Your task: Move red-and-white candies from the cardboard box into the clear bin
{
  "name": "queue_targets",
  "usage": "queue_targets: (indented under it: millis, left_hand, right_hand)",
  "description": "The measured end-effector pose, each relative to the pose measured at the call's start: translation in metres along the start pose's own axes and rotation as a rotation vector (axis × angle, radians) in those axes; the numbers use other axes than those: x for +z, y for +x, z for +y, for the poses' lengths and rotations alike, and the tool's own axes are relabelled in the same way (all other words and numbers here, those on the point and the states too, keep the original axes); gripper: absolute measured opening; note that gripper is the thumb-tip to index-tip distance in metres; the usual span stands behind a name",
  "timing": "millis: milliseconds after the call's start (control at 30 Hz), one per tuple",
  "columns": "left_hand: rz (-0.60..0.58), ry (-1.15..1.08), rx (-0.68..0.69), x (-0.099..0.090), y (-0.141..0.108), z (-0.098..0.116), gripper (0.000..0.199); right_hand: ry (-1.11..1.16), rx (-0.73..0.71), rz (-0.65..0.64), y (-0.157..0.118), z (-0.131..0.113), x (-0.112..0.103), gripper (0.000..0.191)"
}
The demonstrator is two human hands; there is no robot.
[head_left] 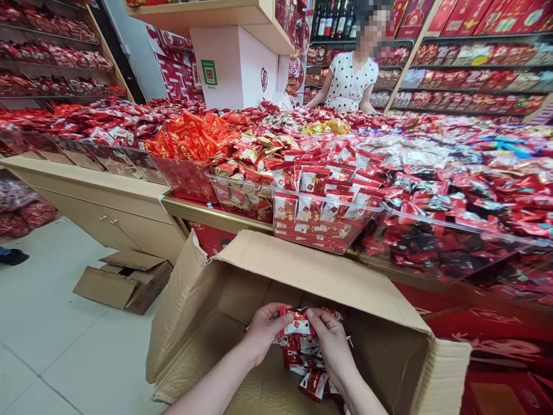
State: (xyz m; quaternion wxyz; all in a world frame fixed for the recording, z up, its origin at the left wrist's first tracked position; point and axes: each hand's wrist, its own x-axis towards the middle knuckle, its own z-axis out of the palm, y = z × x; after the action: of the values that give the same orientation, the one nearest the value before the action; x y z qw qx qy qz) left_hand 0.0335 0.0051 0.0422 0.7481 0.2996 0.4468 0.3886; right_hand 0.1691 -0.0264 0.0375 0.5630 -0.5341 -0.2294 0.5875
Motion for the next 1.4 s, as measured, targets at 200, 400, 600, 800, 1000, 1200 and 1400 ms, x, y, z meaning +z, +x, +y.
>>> queue_targets:
  millis: [200,400,600,800,1000,1200,1400]
  left_hand:
    - [0.015,-0.050,-0.004,-0.001,0.001,0.005,0.026]
    - [-0.032,-0.094,-0.021,0.002,0.001,0.002,0.022]
    - [-0.037,-0.096,-0.032,0.001,0.001,0.001,0.023]
    - [-0.062,-0.070,0.028,-0.002,-0.001,0.004,0.029]
    - [-0.011,0.076,0.080,-0.004,0.002,-0.001,0.030]
    - [-0.054,0.252,0.127,-0.003,0.003,0.001,0.023]
    - [-0.162,0.195,0.085,-0.004,0.003,-0.002,0.032]
  right_hand:
    - [0.015,-0.032,0.061,-0.002,0.000,0.005,0.025]
    - [0.152,-0.026,0.053,-0.004,-0.002,0.005,0.021]
    - [0.252,0.087,0.027,-0.006,-0.003,0.006,0.019]
    - [0.077,-0.033,0.082,-0.004,0.002,0.001,0.024]
    - [0.019,-0.035,0.087,0.001,0.019,-0.001,0.027]
    - [-0.038,-0.211,-0.023,-0.001,0.028,0.009,0.032]
    - [0.046,-0.176,0.002,0.000,0.022,0.009,0.027]
